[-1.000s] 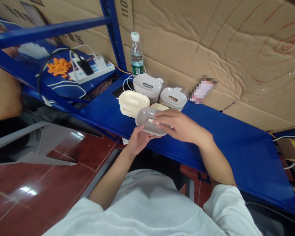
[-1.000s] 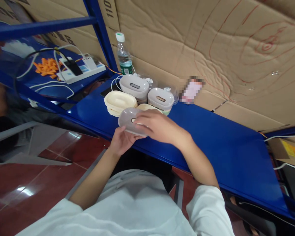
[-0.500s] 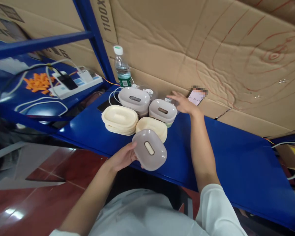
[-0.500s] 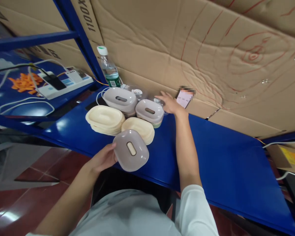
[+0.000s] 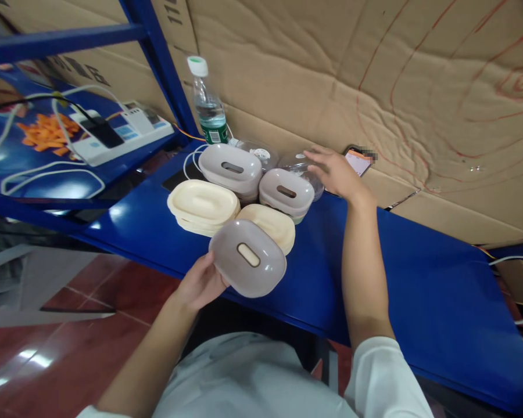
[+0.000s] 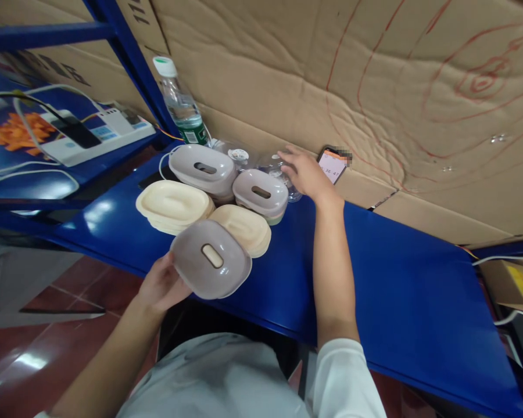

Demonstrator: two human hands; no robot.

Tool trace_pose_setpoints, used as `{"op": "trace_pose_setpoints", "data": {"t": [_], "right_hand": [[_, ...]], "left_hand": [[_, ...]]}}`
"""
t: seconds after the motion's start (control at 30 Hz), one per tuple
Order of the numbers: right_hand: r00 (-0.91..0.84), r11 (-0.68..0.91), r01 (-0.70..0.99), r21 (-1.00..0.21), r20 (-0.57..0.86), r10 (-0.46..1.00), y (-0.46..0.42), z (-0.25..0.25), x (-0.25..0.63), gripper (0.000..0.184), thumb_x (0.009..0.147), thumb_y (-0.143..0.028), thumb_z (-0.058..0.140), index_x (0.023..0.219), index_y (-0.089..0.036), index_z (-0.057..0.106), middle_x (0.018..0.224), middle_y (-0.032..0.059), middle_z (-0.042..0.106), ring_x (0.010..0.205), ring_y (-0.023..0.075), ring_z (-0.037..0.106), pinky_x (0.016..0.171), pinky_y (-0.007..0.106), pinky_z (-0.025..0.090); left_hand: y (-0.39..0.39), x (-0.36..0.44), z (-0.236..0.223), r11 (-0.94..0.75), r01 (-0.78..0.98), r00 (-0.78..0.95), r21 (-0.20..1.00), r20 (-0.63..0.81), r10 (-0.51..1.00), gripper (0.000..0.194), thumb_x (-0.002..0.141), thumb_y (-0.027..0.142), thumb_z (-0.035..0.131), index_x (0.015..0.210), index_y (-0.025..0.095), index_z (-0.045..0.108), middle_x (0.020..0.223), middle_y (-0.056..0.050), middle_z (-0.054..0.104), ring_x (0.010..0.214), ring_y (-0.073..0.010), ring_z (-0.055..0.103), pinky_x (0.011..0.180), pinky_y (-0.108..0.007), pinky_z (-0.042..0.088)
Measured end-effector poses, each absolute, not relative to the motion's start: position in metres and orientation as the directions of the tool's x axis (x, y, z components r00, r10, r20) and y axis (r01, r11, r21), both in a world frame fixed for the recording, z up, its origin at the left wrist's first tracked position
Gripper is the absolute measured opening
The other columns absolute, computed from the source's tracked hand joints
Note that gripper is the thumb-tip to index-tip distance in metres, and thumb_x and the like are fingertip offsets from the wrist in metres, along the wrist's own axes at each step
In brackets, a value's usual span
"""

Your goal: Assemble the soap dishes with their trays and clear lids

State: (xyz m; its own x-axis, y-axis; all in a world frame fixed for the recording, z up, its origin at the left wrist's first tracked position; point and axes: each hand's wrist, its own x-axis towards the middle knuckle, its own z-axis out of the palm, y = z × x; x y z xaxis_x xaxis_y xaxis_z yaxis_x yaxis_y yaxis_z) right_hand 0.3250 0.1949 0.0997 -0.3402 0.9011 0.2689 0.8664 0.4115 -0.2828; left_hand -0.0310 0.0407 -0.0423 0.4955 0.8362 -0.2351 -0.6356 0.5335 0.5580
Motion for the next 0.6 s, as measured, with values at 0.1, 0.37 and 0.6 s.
{"op": "trace_pose_setpoints", "data": {"t": [0.1,0.37,0.6], "right_hand": [[-0.315,0.420,0.870,-0.258,0.366,0.876,0.175,0.124,0.321,0.046,0.106,-0.024,0.056,0.152,-0.025,0.065,0.163,0.0117,0.056,0.155,0.0336,0.051,0.128,0.064,0.042],[-0.414,0.653,0.729,-0.207,0.627,0.660,0.073,0.191,0.260,0.039,0.112,-0.031,0.053,0.149,-0.030,0.067,0.162,0.0012,0.058,0.155,0.0299,0.051,0.132,0.055,0.042],[-0.576,0.692,0.668,-0.275,0.397,0.714,0.034,0.194,0.225,0.042,0.110,-0.030,0.054,0.148,-0.046,0.063,0.164,-0.0045,0.054,0.154,0.0297,0.052,0.125,0.057,0.052]], "left_hand": [[0.037,-0.025,-0.031,0.437,-0.688,0.437,0.580,-0.151,0.887,0.046,0.089,0.051,0.085,0.129,0.029,0.077,0.122,-0.006,0.082,0.126,-0.0391,0.074,0.102,-0.054,0.066],[0.035,0.019,0.043,0.357,-0.750,0.423,0.557,-0.011,0.906,0.066,0.098,0.068,0.071,0.152,0.031,0.062,0.151,-0.009,0.069,0.144,-0.0410,0.061,0.107,-0.055,0.063],[0.032,0.027,0.070,0.257,-0.816,0.356,0.518,0.100,0.929,0.069,0.101,0.069,0.065,0.159,0.032,0.055,0.152,-0.007,0.068,0.148,-0.0384,0.058,0.115,-0.053,0.058]]}}
